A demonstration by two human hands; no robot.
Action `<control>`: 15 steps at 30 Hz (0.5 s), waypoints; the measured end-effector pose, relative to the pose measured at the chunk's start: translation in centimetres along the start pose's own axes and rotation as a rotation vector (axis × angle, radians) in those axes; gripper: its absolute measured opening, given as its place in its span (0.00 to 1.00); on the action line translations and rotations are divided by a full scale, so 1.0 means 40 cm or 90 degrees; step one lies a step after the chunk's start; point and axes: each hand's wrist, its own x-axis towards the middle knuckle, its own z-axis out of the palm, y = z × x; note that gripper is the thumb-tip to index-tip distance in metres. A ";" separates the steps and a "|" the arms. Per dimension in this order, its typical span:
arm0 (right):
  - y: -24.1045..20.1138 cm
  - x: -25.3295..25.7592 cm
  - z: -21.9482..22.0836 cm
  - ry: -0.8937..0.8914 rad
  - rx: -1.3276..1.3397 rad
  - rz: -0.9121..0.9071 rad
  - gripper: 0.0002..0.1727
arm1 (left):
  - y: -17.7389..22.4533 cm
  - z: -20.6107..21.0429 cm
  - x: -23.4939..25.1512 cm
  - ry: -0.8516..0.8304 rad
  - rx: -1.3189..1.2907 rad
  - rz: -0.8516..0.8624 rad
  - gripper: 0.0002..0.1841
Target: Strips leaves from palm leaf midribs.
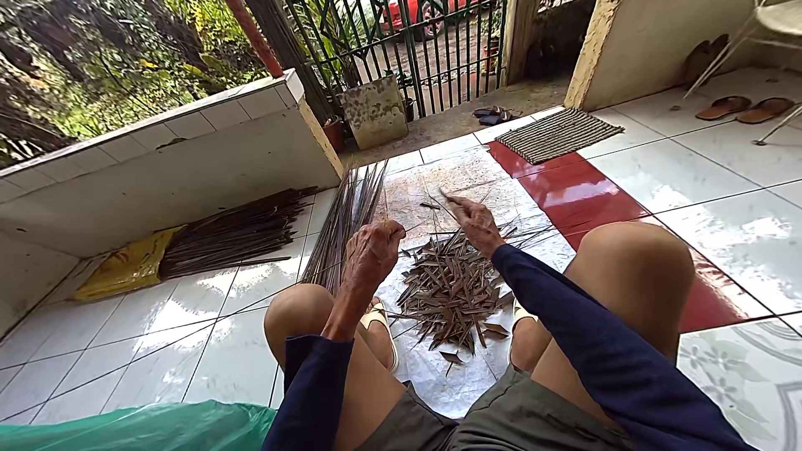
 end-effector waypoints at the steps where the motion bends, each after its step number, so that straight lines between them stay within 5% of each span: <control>1: 0.035 0.005 -0.008 0.020 -0.026 0.035 0.22 | -0.006 -0.007 -0.003 -0.004 0.006 -0.011 0.11; 8: 0.012 -0.017 -0.007 -0.009 0.071 0.120 0.26 | -0.038 -0.025 0.024 0.033 0.009 -0.035 0.12; 15: -0.095 -0.067 -0.012 -0.005 0.119 -0.035 0.21 | -0.037 0.016 0.051 0.076 0.029 0.022 0.11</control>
